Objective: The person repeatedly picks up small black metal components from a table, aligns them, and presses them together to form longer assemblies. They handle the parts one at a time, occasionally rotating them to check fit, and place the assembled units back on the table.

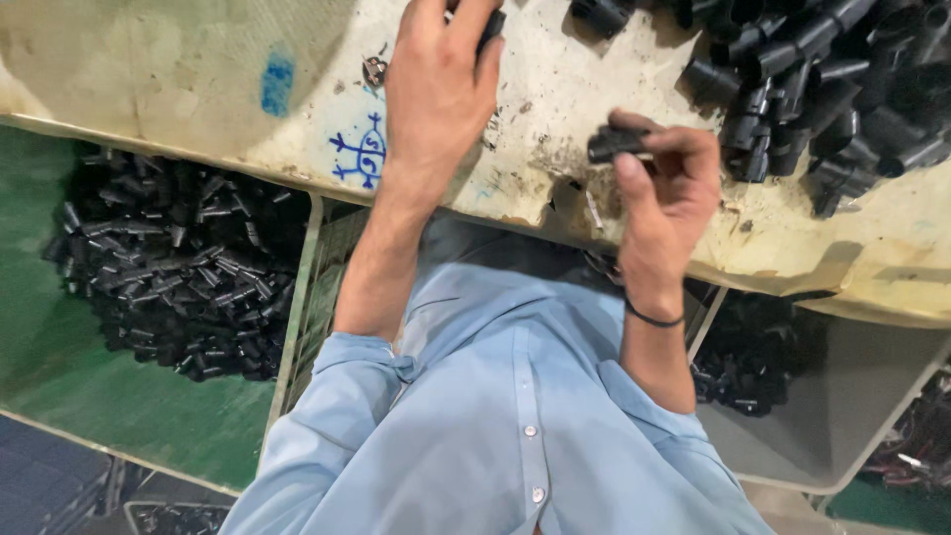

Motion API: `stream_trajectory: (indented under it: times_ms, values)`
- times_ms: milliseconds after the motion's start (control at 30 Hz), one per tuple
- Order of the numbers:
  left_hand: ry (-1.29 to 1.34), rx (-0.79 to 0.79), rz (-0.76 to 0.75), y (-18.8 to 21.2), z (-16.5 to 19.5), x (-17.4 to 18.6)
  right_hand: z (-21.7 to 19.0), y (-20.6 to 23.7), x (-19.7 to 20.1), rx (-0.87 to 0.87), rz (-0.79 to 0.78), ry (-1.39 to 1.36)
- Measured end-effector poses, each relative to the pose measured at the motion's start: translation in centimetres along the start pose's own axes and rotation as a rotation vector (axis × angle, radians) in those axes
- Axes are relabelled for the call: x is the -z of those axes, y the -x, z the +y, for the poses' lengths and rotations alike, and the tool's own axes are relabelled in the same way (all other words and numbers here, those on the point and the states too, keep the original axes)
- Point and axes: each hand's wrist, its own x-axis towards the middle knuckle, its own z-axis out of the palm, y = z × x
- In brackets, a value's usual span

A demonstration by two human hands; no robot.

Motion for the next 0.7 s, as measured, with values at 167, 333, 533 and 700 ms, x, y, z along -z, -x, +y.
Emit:
stream_trajectory:
  times_ms: [167,333,533,700]
  values:
    - [0.592,0.14,-0.094,3.9,1.8,2.1,-0.5,3.1,2.1,-0.059,0.078,-0.23]
    - [1.19,0.224,-0.169,8.2,5.5,1.7,-0.7,5.0,2.6,-0.043,0.069,-0.145]
    - [1.378,0.295,-0.309,9.8,6.4,0.2,-0.3,5.9,4.2,0.003,0.005,-0.025]
    - [1.429,0.252,-0.427,9.9,6.3,0.4,-0.3,6.7,5.2,-0.014,-0.01,0.107]
